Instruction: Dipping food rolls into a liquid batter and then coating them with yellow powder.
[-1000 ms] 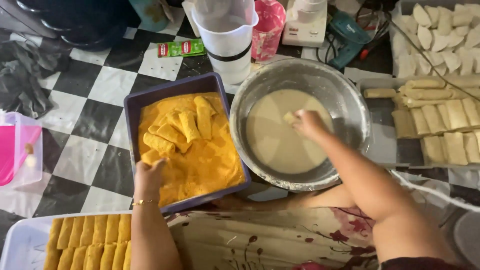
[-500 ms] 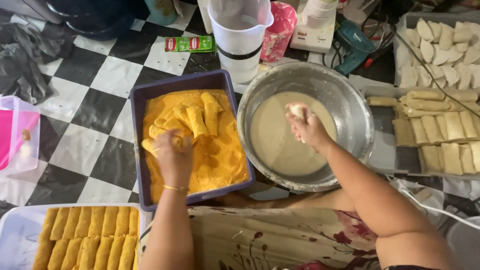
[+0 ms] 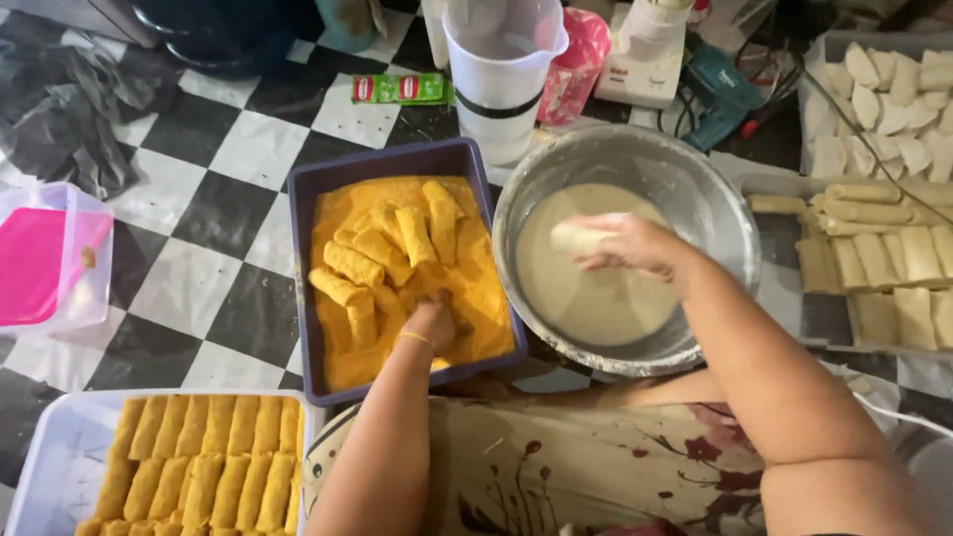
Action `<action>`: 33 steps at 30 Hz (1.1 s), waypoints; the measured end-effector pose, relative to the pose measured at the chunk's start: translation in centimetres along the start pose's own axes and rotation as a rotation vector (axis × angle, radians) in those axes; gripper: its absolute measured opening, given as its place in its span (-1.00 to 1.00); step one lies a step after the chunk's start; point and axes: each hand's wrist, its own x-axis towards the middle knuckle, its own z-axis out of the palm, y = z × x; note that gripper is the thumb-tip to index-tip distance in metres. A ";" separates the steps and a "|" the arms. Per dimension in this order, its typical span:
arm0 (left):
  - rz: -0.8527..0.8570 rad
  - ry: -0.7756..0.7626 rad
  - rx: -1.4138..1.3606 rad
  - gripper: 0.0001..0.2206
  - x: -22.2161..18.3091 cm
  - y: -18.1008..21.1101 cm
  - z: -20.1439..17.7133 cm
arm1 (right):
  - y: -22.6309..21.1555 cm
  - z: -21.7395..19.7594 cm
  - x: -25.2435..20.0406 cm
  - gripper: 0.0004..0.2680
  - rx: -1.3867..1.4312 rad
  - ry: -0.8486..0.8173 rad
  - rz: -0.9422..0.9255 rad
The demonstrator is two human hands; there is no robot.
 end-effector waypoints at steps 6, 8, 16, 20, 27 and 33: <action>-0.424 -0.228 -1.198 -0.60 -3.6 -0.1 -10.7 | -1.4 11.3 1.2 -0.74 -0.821 -0.356 -0.298; -0.622 -0.154 -1.512 -0.33 -4.7 0.6 -12.8 | 2.6 13.2 5.2 -0.84 -1.028 -0.141 -0.489; -0.220 0.013 -0.833 -0.42 -1.0 0.3 -3.5 | 0.2 -1.2 3.5 -0.92 -0.306 0.205 -0.485; -0.317 0.352 -0.617 -0.37 -3.1 0.6 -7.6 | 7.7 -17.8 4.6 -0.93 -0.579 0.803 -0.546; -0.473 0.220 -0.963 -0.62 -4.0 0.8 -11.4 | 37.3 -41.9 9.5 -0.72 -1.097 0.880 -0.030; -0.672 -0.067 -1.666 -0.56 -4.4 0.3 -15.0 | 26.0 -33.3 8.5 -0.62 -1.146 0.781 0.028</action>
